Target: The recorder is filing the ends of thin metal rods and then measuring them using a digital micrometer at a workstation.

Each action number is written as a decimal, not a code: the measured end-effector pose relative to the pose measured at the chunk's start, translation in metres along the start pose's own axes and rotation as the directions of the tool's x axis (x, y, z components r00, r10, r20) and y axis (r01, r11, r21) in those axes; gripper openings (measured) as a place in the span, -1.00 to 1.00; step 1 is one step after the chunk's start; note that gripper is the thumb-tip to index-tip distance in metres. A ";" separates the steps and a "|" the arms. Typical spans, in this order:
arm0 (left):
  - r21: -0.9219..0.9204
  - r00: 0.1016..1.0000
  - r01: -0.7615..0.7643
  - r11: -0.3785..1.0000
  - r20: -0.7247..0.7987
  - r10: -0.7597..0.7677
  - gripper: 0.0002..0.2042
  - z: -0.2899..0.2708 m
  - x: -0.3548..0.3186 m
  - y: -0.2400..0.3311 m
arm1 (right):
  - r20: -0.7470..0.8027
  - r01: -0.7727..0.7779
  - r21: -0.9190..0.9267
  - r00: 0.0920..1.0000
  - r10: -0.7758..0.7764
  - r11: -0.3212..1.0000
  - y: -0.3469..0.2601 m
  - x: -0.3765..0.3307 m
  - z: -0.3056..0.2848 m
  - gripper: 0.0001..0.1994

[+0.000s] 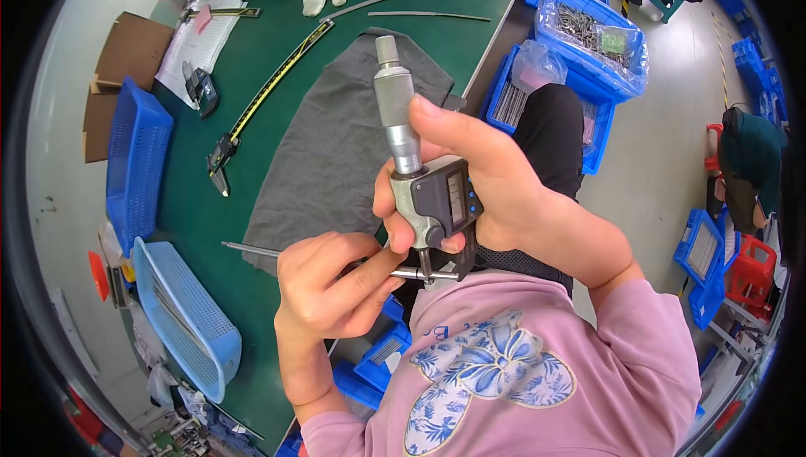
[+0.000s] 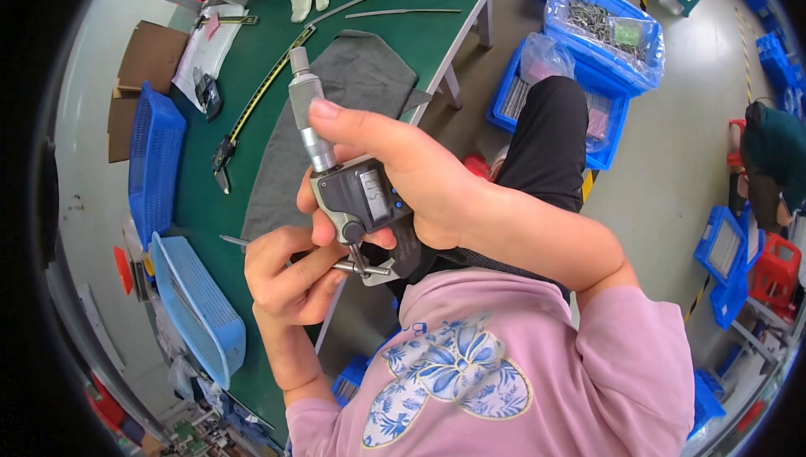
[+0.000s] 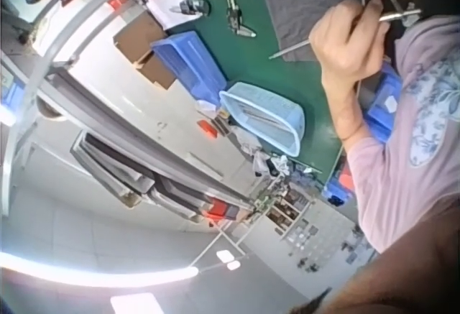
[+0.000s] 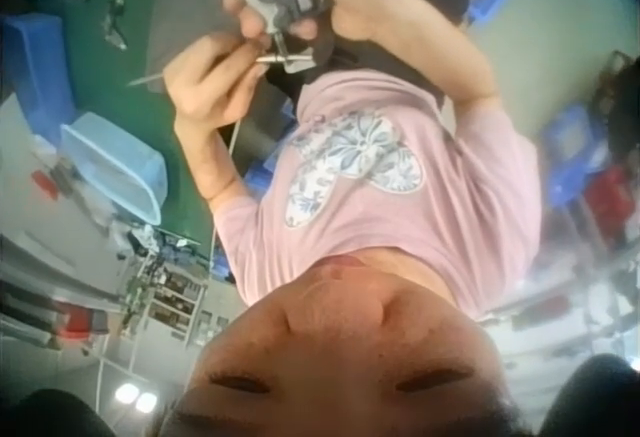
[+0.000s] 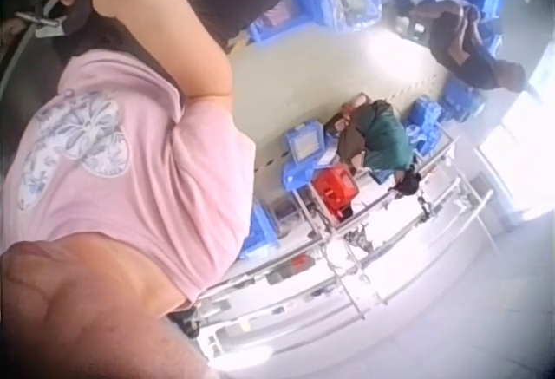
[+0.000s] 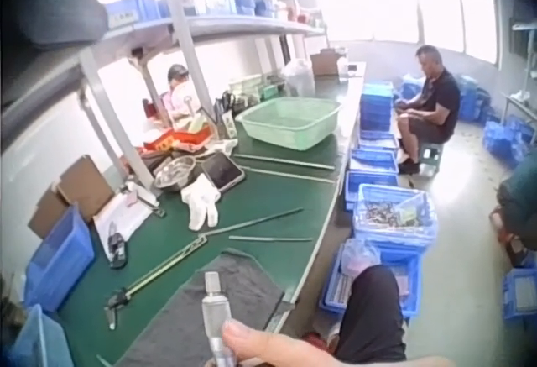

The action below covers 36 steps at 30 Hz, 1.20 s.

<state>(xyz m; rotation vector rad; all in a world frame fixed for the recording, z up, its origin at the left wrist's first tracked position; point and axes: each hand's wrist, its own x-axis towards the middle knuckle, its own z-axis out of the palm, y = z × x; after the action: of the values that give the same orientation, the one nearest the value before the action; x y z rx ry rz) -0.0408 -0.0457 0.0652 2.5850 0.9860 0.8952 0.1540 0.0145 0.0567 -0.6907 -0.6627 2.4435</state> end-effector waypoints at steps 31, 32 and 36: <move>-0.012 1.000 -0.021 1.000 -0.016 0.021 -0.76 -0.002 -0.001 0.001 | 0.018 0.044 0.018 0.999 -0.044 0.999 0.004 -0.002 0.004 -0.32; -0.014 1.000 -0.024 1.000 -0.014 0.023 -0.76 -0.002 -0.001 0.001 | 0.015 0.042 0.007 0.999 -0.042 0.999 0.004 -0.001 0.003 -0.32; 0.009 1.000 -0.002 1.000 -0.004 0.002 -0.77 -0.003 -0.002 0.003 | -0.010 0.023 0.010 1.000 -0.023 1.000 0.004 -0.001 0.004 -0.33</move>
<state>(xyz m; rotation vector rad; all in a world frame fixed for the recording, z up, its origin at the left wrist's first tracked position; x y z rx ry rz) -0.0427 -0.0491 0.0677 2.5927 0.9913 0.8985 0.1504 0.0095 0.0575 -0.6871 -0.6510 2.4190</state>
